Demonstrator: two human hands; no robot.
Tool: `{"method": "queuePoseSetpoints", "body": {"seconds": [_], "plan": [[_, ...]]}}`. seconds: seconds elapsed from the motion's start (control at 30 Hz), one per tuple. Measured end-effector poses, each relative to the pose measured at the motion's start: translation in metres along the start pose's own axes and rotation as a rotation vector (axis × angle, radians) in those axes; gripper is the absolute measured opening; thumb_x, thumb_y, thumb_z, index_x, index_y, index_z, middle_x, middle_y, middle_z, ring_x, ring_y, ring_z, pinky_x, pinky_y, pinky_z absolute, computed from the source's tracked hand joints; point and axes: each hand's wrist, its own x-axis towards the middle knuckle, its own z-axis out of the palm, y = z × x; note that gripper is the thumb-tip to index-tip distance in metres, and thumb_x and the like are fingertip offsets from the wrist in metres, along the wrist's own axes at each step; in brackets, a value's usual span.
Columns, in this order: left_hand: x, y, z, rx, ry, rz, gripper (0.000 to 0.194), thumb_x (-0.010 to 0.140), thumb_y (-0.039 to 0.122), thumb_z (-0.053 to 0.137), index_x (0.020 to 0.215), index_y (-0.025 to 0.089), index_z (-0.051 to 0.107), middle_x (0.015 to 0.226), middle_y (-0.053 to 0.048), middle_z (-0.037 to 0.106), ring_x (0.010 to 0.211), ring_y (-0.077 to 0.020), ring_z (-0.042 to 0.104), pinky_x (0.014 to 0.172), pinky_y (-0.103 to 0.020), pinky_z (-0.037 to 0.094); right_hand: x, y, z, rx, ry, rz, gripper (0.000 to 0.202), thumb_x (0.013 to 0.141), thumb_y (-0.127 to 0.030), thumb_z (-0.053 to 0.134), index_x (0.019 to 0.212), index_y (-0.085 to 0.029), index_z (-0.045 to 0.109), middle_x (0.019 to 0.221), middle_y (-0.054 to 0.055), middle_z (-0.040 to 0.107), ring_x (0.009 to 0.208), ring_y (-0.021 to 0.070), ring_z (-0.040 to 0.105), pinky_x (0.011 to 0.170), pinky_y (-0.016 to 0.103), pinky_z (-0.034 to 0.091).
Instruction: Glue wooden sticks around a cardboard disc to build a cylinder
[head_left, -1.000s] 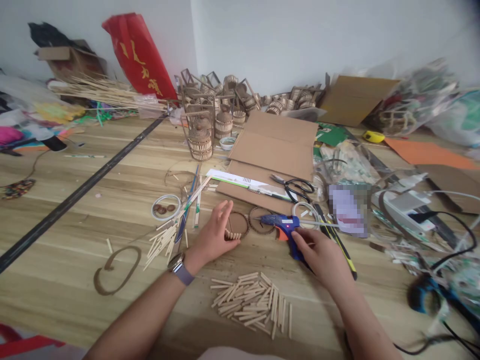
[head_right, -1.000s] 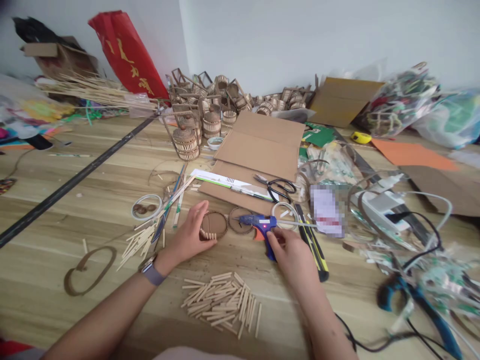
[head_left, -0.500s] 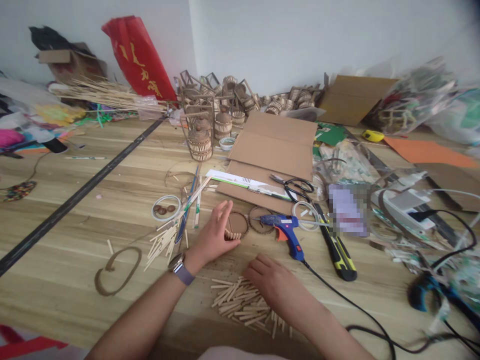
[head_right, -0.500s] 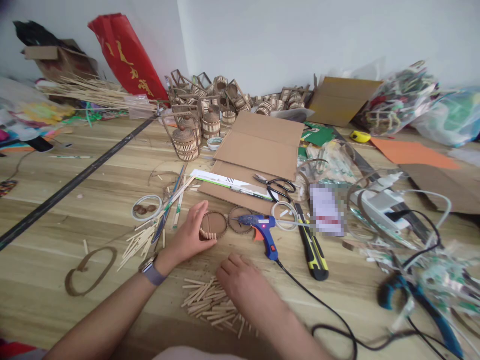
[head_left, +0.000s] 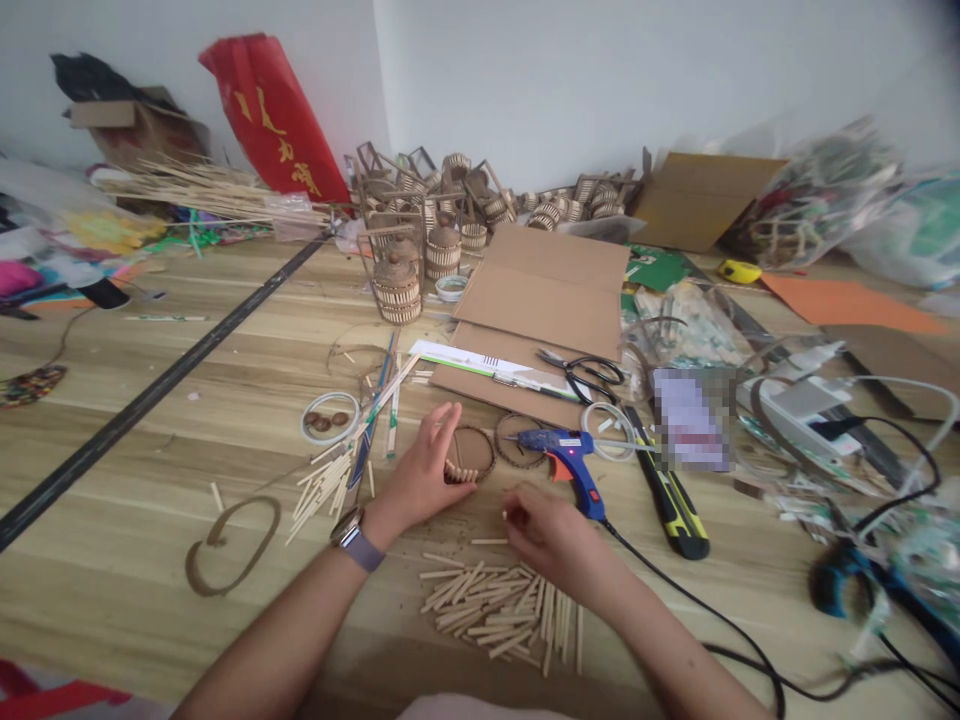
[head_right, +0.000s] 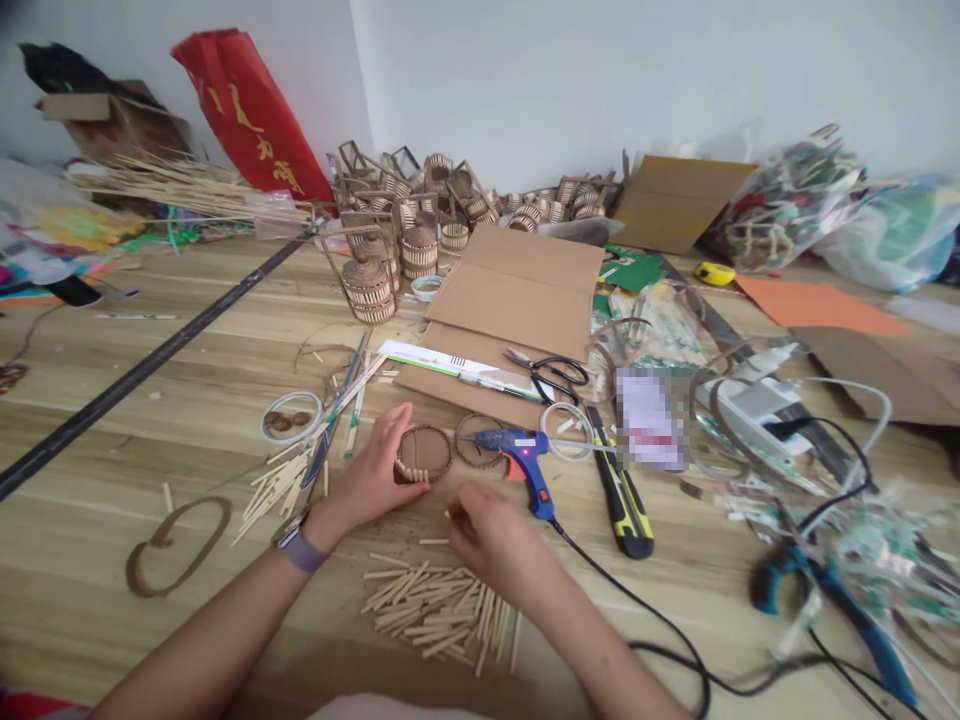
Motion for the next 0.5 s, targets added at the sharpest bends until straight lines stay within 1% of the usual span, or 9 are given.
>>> {"method": "queuePoseSetpoints", "body": {"seconds": [0.1, 0.2, 0.3, 0.37, 0.5], "plan": [[-0.001, 0.0, 0.0, -0.012, -0.013, 0.02, 0.115, 0.071, 0.018, 0.078, 0.152, 0.03, -0.002, 0.154, -0.017, 0.023, 0.137, -0.0336, 0.04, 0.107, -0.05, 0.044, 0.008, 0.007, 0.001, 0.138, 0.037, 0.102, 0.011, 0.079, -0.01, 0.052, 0.08, -0.02, 0.055, 0.066, -0.002, 0.06, 0.06, 0.0135, 0.057, 0.055, 0.022, 0.041], [-0.001, 0.001, 0.0, 0.01, -0.01, 0.034, 0.114, 0.071, 0.017, 0.078, 0.152, 0.029, -0.002, 0.153, -0.017, 0.025, 0.14, -0.0344, 0.036, 0.109, -0.052, 0.041, 0.017, 0.01, 0.005, 0.219, 0.061, 0.113, 0.009, 0.08, -0.012, 0.052, 0.08, -0.019, 0.058, 0.07, 0.0, 0.063, 0.063, 0.0136, 0.059, 0.059, 0.023, 0.044], [0.0, 0.001, 0.0, 0.027, 0.007, 0.044, 0.11, 0.074, 0.022, 0.077, 0.152, 0.027, -0.001, 0.152, -0.018, 0.027, 0.141, -0.0352, 0.033, 0.11, -0.053, 0.039, 0.027, 0.01, 0.008, 0.205, 0.109, 0.081, 0.009, 0.079, -0.013, 0.053, 0.078, -0.019, 0.061, 0.073, 0.002, 0.063, 0.063, 0.0136, 0.058, 0.059, 0.024, 0.044], [0.0, 0.001, 0.0, 0.026, 0.01, 0.055, 0.109, 0.075, 0.024, 0.077, 0.152, 0.026, 0.0, 0.152, -0.019, 0.028, 0.141, -0.0353, 0.034, 0.11, -0.053, 0.039, 0.032, 0.009, 0.009, 0.185, 0.117, 0.08, 0.01, 0.079, -0.013, 0.053, 0.079, -0.018, 0.062, 0.071, 0.001, 0.063, 0.061, 0.0133, 0.056, 0.057, 0.023, 0.041], [0.001, 0.001, -0.001, 0.017, 0.014, 0.066, 0.113, 0.073, 0.021, 0.078, 0.152, 0.029, -0.002, 0.151, -0.017, 0.027, 0.141, -0.0349, 0.033, 0.11, -0.054, 0.039, 0.037, 0.009, 0.012, 0.161, 0.098, 0.099, 0.011, 0.08, -0.013, 0.053, 0.08, -0.019, 0.062, 0.071, 0.001, 0.066, 0.062, 0.0134, 0.057, 0.056, 0.023, 0.04]]}}
